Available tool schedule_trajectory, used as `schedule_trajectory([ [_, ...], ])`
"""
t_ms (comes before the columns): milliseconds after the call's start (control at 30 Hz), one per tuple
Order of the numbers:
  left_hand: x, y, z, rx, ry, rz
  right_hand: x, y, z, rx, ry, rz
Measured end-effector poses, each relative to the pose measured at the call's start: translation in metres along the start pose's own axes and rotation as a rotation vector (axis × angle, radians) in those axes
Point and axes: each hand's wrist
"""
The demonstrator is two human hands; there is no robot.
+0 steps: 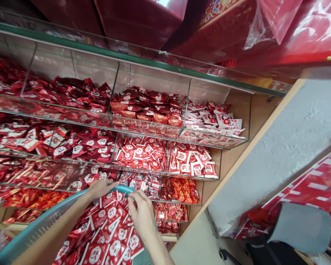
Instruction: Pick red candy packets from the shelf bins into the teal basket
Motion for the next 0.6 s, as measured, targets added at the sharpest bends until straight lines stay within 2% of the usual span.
schedule_trajectory([
  [133,-0.002,0.004,-0.003,-0.017,0.013,-0.037,-0.008,-0.037,-0.023,0.081,0.106,-0.094],
  [233,-0.002,0.008,-0.005,-0.017,0.018,-0.054,-0.011,-0.068,-0.032,0.147,0.25,-0.095],
  [400,-0.004,0.011,-0.008,-0.022,0.038,-0.031,-0.004,-0.104,-0.023,0.251,0.478,0.038],
  [600,-0.011,0.009,-0.004,-0.007,0.045,-0.029,0.0,-0.117,-0.007,0.211,0.572,0.148],
])
Point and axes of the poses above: each hand's wrist, its own y-axis away from the middle knuckle, its own z-axis out of the palm, x = y × z, and after that the axes turned 7 degrees about -z, right-handed
